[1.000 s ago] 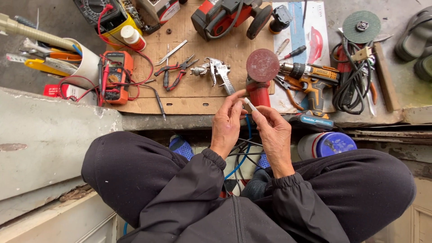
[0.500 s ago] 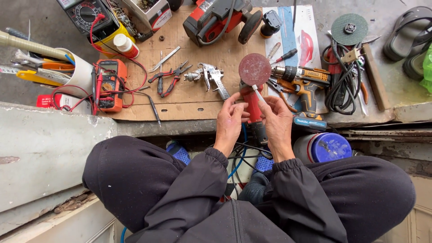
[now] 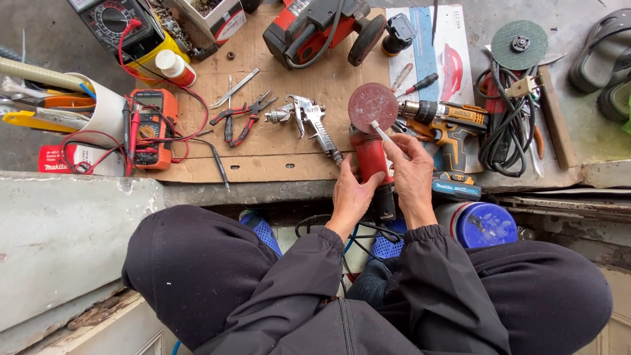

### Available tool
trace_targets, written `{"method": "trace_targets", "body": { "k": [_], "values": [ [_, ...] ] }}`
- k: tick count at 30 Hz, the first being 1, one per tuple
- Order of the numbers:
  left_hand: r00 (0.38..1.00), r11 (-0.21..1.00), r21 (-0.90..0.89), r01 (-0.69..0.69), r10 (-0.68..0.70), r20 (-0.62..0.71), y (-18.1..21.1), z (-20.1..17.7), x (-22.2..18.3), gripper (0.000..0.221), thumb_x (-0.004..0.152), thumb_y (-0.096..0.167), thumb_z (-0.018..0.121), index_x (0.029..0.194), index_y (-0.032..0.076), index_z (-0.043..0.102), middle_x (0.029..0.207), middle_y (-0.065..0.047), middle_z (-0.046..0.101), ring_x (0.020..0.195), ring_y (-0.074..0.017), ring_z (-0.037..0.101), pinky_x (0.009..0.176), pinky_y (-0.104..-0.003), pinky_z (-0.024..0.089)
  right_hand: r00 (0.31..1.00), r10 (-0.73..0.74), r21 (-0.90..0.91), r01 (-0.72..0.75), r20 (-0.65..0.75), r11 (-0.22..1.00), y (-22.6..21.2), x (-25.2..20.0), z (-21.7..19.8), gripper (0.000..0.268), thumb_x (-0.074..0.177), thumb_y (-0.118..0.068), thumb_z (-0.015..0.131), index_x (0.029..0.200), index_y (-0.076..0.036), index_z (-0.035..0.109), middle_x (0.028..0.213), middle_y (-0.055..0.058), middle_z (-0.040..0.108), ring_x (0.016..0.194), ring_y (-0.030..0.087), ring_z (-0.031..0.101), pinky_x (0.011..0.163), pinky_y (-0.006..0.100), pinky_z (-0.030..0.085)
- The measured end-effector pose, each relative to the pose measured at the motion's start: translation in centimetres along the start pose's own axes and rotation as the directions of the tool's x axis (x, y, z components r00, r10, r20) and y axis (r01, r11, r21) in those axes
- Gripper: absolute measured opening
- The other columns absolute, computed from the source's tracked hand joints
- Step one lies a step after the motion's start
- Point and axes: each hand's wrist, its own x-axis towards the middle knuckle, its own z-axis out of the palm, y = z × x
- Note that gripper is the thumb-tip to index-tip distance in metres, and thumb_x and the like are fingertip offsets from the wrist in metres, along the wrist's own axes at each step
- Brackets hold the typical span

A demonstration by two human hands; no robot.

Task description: Shaping and smoothing a small metal component using a handheld angle grinder with a sanding disc.

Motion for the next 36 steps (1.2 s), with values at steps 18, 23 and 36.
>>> {"method": "trace_targets", "body": {
  "k": [18,23,36],
  "values": [
    [0.969,0.945,0.226,-0.235,0.246,-0.022,-1.4,2.0,-1.3,0.120,0.085,0.051,0.087,0.178,0.020,0.018,0.155,-0.022,0.057,0.147,-0.0429,0.059,0.116,-0.052,0.046,1.000,0.002,-0.033,-0.002,-0.003,0.999,-1.2,-1.3,0.3,0.016,0.102,-0.022,0.085,0.116,-0.013,0.083,0.095,0.006,0.073,0.077,0.009,0.063,0.065,0.022,0.054],
    [0.971,0.945,0.230,-0.232,0.240,-0.008,-1.7,2.0,-1.1,0.121,0.085,0.053,0.087,0.179,0.021,0.016,0.155,-0.022,0.057,0.148,-0.0422,0.058,0.116,-0.052,0.047,0.999,0.033,-0.034,-0.033,-0.008,0.999,-1.7,-1.4,0.5,0.015,0.101,-0.020,0.082,0.114,-0.014,0.084,0.093,0.005,0.072,0.075,0.008,0.061,0.062,0.021,0.053],
    [0.969,0.938,0.251,-0.240,0.249,-0.005,-2.6,2.3,-0.4,0.121,0.088,0.052,0.086,0.179,0.020,0.014,0.156,-0.022,0.056,0.147,-0.0434,0.058,0.116,-0.054,0.046,0.998,0.054,-0.036,-0.054,0.018,0.998,-1.1,-1.3,0.2,0.013,0.102,-0.018,0.079,0.113,-0.012,0.084,0.089,0.005,0.073,0.076,0.006,0.061,0.062,0.020,0.052]
  ]
}}
